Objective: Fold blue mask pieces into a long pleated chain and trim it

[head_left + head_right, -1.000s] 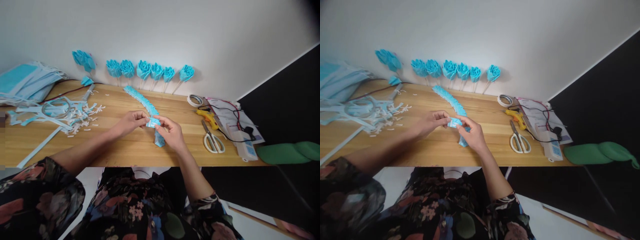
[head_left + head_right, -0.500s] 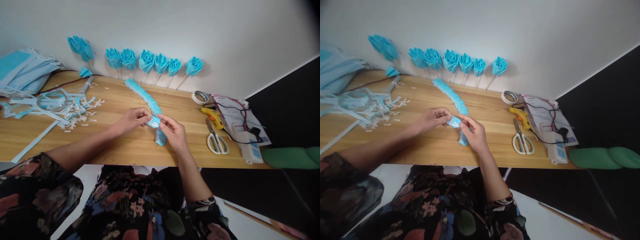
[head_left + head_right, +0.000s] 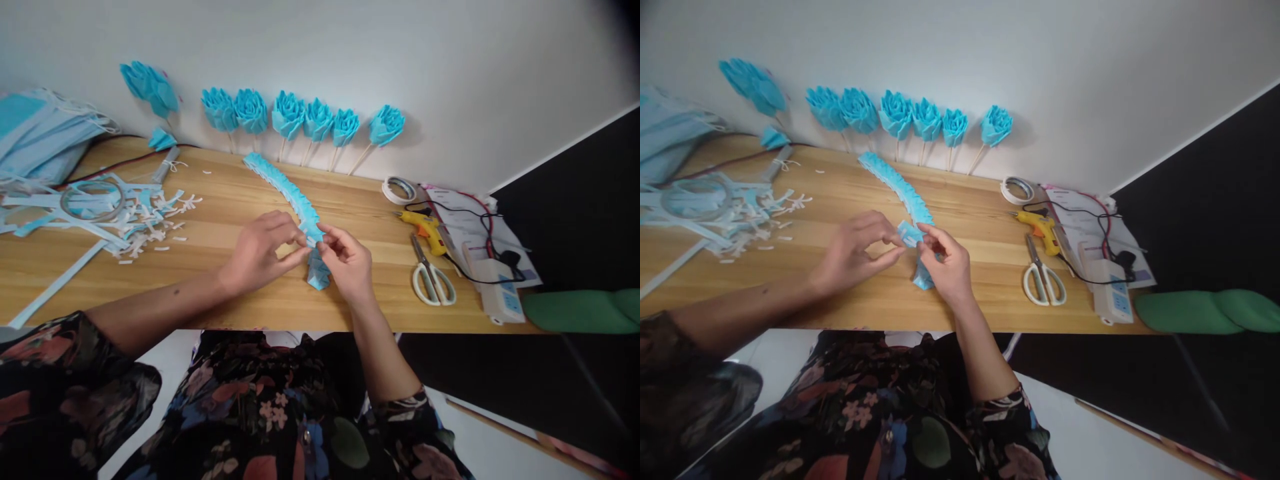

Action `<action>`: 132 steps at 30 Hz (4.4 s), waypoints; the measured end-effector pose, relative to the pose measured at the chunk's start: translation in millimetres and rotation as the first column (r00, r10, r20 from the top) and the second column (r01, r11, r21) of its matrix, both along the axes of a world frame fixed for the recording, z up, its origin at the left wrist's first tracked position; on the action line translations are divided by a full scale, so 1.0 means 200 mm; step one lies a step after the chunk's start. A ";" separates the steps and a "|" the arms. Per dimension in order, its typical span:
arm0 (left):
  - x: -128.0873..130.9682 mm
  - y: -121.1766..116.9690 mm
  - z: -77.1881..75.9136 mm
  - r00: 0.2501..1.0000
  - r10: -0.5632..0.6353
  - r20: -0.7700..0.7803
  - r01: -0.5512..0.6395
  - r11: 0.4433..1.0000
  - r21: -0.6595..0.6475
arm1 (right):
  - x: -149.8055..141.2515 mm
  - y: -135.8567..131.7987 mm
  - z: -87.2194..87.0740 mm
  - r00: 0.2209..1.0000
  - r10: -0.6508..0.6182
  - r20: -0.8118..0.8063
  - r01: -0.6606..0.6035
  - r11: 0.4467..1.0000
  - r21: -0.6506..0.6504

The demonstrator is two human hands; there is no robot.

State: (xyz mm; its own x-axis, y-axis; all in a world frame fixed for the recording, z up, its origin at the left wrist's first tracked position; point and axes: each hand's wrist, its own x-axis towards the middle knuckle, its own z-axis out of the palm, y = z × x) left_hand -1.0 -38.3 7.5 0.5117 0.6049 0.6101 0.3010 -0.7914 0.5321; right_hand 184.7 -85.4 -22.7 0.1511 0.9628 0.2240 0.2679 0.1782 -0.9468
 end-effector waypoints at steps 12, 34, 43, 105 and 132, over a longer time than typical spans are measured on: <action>0.02 0.01 -0.06 0.993 0.032 -0.112 -0.034 0.999 -0.019 | -0.02 -0.02 0.01 0.985 -0.009 0.170 -0.010 0.994 0.111; 0.02 0.00 -0.05 0.994 0.001 -0.107 -0.010 0.996 -0.086 | -0.03 -0.03 0.03 0.962 -0.004 0.273 -0.043 0.985 0.168; 0.02 0.00 -0.05 0.999 -0.001 -0.037 -0.004 0.991 -0.130 | -0.02 -0.02 0.01 0.975 0.002 0.223 -0.039 0.987 0.158; 0.02 0.04 -0.02 0.968 0.207 -0.143 -0.061 0.746 0.663 | -0.01 0.03 -0.01 0.968 0.103 -0.230 -0.117 0.992 -0.047; 0.02 0.06 -0.03 0.987 -0.058 0.149 0.128 0.847 -0.517 | -0.05 0.02 0.03 0.993 0.090 -0.075 -0.090 0.996 -0.002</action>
